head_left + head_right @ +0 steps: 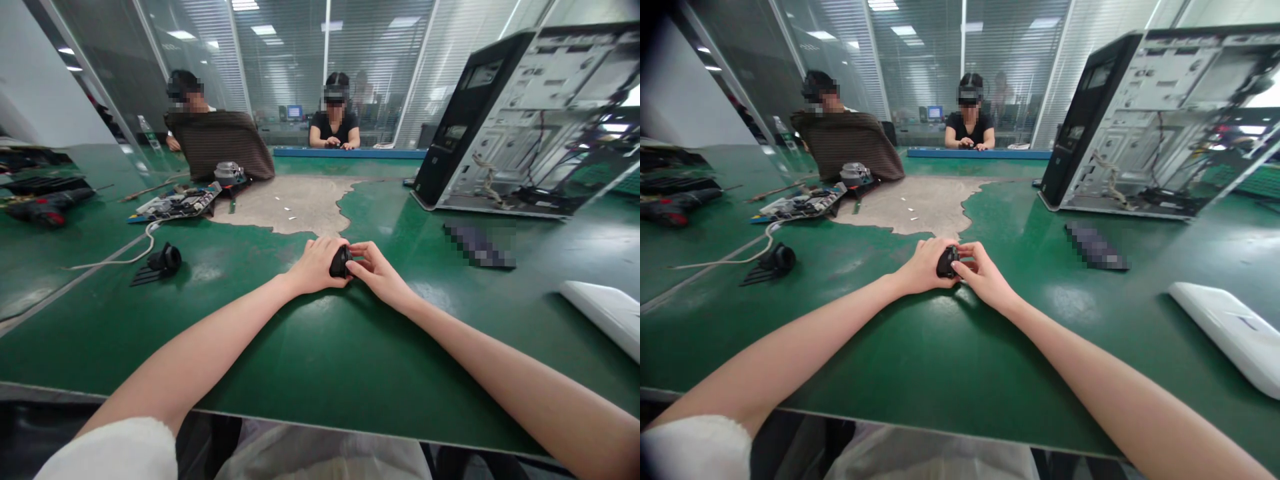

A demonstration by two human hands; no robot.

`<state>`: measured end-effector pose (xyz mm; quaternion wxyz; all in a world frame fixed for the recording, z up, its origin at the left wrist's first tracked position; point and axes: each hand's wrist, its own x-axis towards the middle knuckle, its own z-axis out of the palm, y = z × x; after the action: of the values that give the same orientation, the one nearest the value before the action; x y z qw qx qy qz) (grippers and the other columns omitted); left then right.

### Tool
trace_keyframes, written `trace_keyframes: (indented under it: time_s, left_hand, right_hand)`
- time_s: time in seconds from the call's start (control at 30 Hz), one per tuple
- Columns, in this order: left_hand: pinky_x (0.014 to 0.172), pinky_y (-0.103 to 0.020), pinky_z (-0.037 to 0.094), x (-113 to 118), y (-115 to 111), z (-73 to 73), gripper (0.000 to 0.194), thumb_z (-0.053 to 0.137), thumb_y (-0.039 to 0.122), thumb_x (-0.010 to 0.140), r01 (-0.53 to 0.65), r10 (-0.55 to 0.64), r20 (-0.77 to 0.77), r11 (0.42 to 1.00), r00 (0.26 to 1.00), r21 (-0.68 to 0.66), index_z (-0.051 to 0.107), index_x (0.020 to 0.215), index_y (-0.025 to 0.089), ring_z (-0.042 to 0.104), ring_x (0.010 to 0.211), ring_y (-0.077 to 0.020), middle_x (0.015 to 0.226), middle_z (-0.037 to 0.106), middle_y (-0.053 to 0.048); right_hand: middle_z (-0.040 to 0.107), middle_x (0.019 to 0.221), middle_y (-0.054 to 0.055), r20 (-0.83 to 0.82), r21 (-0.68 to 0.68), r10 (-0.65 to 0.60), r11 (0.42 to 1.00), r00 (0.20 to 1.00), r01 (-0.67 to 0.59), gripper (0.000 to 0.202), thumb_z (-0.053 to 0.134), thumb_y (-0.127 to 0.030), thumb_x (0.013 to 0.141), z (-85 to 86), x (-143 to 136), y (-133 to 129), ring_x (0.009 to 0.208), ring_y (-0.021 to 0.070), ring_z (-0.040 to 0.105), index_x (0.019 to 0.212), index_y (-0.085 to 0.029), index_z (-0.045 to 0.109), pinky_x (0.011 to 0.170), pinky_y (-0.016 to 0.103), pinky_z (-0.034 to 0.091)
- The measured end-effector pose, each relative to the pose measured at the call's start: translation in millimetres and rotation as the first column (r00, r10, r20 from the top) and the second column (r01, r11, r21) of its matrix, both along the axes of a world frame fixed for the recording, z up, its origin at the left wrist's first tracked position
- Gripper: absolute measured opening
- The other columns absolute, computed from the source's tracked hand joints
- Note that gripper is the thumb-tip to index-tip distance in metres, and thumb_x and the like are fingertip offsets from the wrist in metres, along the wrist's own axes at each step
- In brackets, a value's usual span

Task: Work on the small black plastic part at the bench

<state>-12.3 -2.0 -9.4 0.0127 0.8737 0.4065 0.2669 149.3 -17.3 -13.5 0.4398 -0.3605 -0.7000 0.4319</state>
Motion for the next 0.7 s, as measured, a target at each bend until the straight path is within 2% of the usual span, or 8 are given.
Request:
trace_keyframes:
  time_s: [0.23,0.43,0.6,0.7]
  left_hand:
    - [0.081,-0.036,0.03,-0.5,-0.9,0.3,0.058,0.061,0.037,0.061,-0.007,0.007,-0.007,1.0,1.0,0.008,0.035,0.111,0.022,0.045,0.098,-0.0248,0.106,0.049,-0.006]
    - [0.082,-0.037,0.03,0.1,-1.3,-0.7,0.058,0.06,0.04,0.062,-0.011,0.01,0.019,1.0,1.0,0.017,0.035,0.111,0.021,0.045,0.097,-0.0246,0.105,0.049,-0.006]
    - [0.081,-0.036,0.031,-0.6,-1.4,1.7,0.056,0.06,0.039,0.062,0.001,-0.001,0.0,1.0,1.0,0.011,0.036,0.111,0.022,0.045,0.097,-0.0245,0.105,0.05,-0.006]
    - [0.08,-0.036,0.031,-0.7,-0.8,1.8,0.057,0.06,0.039,0.062,0.005,-0.005,-0.001,1.0,1.0,0.014,0.036,0.11,0.021,0.045,0.096,-0.0246,0.104,0.05,-0.006]
  right_hand:
    - [0.051,0.099,0.002,-0.005,-0.001,0.116,0.993,0.993,-0.116,0.022,0.054,-0.026,0.076,3.3,3.7,-3.8,0.085,0.0136,0.056,0.094,-0.023,0.043,0.079,0.031,0.046]
    - [0.052,0.087,-0.001,-0.02,-0.014,0.04,0.999,0.999,-0.04,0.013,0.05,-0.028,0.079,2.2,1.8,-3.6,0.071,0.0109,0.057,0.089,-0.023,0.044,0.069,0.029,0.049]
    - [0.05,0.101,0.004,0.005,-0.019,0.024,1.0,1.0,-0.024,0.022,0.05,-0.028,0.078,1.7,1.1,-0.7,0.079,0.0126,0.056,0.099,-0.022,0.043,0.073,0.031,0.049]
    - [0.05,0.102,0.004,0.016,-0.015,0.058,0.998,0.998,-0.057,0.022,0.049,-0.028,0.079,1.8,2.9,-0.2,0.084,0.0138,0.056,0.099,-0.022,0.043,0.076,0.032,0.048]
